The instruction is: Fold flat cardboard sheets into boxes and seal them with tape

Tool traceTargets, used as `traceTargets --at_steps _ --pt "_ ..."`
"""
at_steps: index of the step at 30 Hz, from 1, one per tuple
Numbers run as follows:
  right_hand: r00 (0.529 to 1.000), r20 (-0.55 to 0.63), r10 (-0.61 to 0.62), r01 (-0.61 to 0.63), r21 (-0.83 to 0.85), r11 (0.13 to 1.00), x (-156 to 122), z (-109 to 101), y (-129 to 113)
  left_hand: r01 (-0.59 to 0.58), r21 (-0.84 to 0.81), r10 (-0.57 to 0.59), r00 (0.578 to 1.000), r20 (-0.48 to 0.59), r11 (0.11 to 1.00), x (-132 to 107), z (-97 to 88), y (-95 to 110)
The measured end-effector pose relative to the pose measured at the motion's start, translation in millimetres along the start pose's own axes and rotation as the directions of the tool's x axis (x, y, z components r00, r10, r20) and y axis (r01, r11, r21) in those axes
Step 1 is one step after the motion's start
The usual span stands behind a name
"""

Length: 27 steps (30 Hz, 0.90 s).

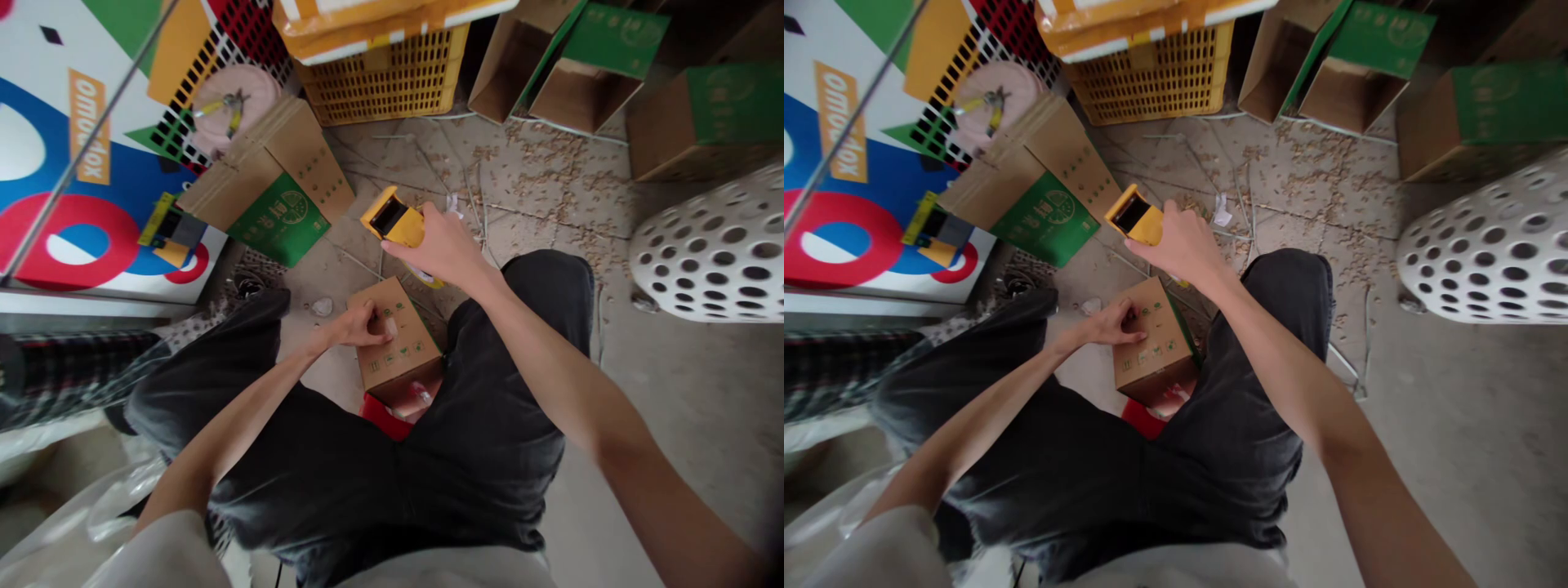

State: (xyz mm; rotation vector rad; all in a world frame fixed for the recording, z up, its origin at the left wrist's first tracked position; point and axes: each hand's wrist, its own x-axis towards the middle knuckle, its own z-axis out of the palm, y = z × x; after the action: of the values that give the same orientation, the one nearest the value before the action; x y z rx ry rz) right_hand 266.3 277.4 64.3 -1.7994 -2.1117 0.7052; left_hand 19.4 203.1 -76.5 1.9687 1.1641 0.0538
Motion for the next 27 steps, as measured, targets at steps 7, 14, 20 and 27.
traceTargets --at_steps 7,14,20,27 --pt "1.000 0.019 -0.001 0.001 -0.003 1.000 0 -1 -1 0.000 -0.020 0.000 1.000 -0.004 1.000 -1 -2.4 2" --pt "1.000 0.020 -0.021 0.021 -0.009 1.000 1 3 2 0.007 -0.083 -0.007 1.000 0.001 0.997 5 -0.3 -10" --pt "0.999 0.034 -0.014 0.015 -0.036 0.999 1 2 0 0.014 -0.031 -0.014 1.000 -0.010 0.999 3 1.9 -5" --pt "0.999 0.050 -0.018 0.020 -0.040 0.999 1 0 -1 0.087 0.080 -0.089 0.996 0.017 0.993 -2 -3.2 13"
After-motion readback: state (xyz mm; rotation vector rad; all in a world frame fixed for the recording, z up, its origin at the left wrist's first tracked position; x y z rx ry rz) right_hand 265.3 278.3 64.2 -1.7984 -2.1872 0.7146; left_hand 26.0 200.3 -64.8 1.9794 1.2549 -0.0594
